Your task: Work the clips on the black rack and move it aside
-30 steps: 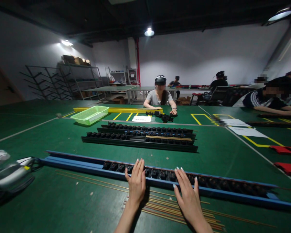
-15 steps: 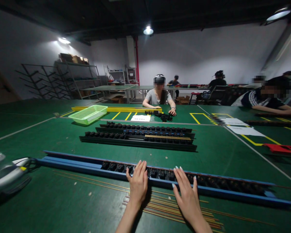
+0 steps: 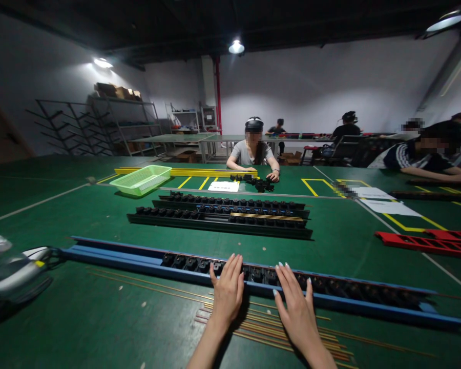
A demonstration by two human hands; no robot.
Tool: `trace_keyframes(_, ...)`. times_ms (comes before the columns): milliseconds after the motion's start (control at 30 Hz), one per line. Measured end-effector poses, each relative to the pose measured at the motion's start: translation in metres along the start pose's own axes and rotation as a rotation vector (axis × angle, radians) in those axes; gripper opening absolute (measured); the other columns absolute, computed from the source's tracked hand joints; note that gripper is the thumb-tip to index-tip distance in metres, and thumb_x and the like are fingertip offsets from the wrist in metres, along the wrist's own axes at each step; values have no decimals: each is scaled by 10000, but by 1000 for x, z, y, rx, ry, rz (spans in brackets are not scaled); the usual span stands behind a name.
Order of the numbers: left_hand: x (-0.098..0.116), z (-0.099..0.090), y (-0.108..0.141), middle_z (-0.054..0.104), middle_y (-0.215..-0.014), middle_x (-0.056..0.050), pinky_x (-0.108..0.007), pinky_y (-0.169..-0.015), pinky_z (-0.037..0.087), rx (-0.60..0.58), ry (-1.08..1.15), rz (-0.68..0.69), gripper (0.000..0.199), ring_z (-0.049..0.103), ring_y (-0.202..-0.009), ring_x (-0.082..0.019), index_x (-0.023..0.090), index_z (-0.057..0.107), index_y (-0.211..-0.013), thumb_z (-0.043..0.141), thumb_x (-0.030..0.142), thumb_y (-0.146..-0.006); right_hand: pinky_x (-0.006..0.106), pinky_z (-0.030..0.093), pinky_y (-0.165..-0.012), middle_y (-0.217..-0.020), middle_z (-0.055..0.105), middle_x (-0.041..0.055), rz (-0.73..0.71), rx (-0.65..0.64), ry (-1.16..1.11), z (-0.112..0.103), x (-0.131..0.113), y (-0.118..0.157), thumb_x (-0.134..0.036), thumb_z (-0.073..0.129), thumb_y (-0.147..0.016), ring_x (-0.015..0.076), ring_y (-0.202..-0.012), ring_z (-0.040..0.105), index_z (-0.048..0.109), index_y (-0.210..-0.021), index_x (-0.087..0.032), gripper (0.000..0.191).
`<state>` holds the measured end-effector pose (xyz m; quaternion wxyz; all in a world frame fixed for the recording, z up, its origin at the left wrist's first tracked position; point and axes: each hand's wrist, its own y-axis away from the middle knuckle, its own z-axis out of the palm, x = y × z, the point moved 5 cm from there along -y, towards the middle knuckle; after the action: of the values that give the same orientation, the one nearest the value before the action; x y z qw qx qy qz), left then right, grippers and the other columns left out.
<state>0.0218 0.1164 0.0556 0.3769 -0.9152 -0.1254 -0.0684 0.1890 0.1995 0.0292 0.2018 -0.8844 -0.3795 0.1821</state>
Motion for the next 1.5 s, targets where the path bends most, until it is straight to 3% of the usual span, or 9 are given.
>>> trace_keyframes(300, 17, 1, 4, 545, -1359, -68, -420, -1140, -131, 36, -53, 89, 537, 482, -1265, -158, 238, 286, -1447, 374, 186, -920, 599, 129, -1106, -1484, 376, 54, -12, 16, 0, 1, 1, 0, -250, 331, -927, 213, -1369, 338, 104, -1490, -295, 609)
trace_keyframes(1200, 34, 6, 2, 579, -1324, -57, -427, -1143, -128, 18, -29, 137, 528, 510, -1236, -160, 248, 321, -1432, 392, 188, -912, 596, 146, -1107, -1472, 392, 74, -22, 39, 12, 0, -1, -1, -233, 337, -920, 223, -1355, 365, 114, -1495, -281, 618)
trace_keyframes(1500, 45, 6, 1, 534, -1369, -64, -423, -1138, -144, 21, 11, 182, 586, 492, -1256, -158, 227, 229, -1464, 411, 197, -907, 610, 176, -1101, -1466, 403, 69, -18, 33, 6, -4, -3, -2, -232, 342, -921, 226, -1355, 366, 126, -1493, -279, 613)
